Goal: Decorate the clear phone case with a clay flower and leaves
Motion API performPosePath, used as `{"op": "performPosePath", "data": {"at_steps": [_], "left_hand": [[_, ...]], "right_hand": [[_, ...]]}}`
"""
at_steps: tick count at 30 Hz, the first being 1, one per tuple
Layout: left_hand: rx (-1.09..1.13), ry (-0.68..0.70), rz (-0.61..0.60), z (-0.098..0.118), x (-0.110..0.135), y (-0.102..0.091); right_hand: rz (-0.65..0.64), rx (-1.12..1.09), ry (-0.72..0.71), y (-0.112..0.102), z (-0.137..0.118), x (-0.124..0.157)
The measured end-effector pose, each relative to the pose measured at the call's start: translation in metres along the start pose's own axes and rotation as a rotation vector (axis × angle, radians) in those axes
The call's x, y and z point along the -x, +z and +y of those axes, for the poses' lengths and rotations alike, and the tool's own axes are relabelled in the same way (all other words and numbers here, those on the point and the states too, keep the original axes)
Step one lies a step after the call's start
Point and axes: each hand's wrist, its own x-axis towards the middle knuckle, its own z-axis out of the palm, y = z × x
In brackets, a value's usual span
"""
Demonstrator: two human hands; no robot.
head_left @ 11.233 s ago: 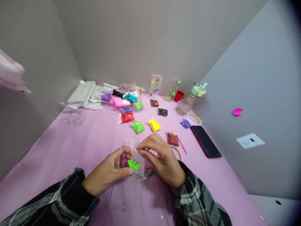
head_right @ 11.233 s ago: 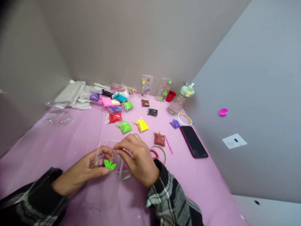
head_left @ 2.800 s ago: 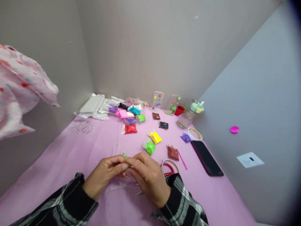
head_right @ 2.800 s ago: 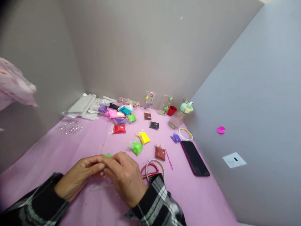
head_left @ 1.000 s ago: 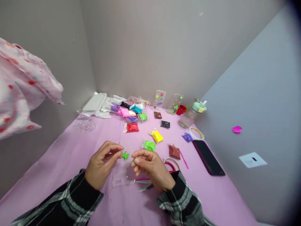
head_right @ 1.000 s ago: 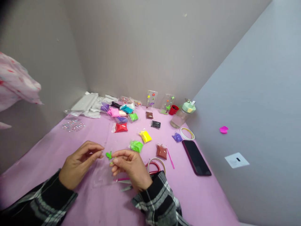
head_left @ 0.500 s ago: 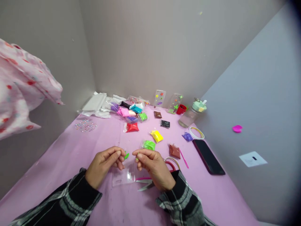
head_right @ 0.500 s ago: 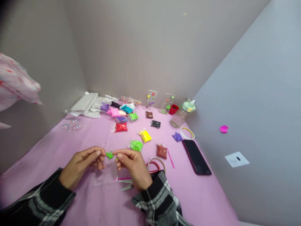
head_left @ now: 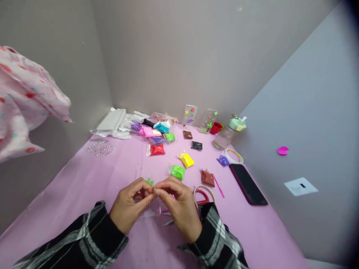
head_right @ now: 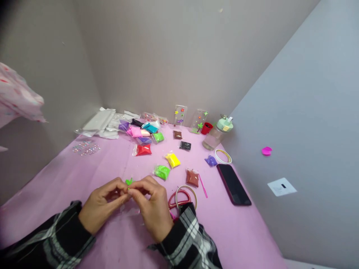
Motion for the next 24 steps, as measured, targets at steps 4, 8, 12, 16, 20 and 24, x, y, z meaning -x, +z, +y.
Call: {"op": "performPosePath", "data": {"at_steps": [4, 8, 12, 16, 20, 24], "left_hand": [[0.003, 0.012, 0.008, -0.001, 0.001, -0.002], [0.009, -0.007, -0.004, -0.004, 0.002, -0.005], [-0.031, 0.059, 0.015, -0.003, 0.003, -0.004], [-0.107, 0.172, 0.068, -0.002, 0.004, -0.002], [-0.176, 0.291, 0.106, -0.007, 0.005, -0.002], [-0.211, 0.347, 0.114, -0.009, 0.007, -0.003]], "right_hand": [[-0.001, 0.299, -0.255, 0.005, 0.002, 0.006], [-0.01, 0.374, -0.337, 0.005, 0.004, 0.007], [-0.022, 0.487, -0.39, 0.007, 0.005, 0.011], [0.009, 0.435, -0.365, 0.009, 0.004, 0.011], [-0.006, 0.04, 0.006, 0.004, 0.005, -0.001], [-0.015, -0.321, 0.276, -0.003, 0.006, -0.01]]}}
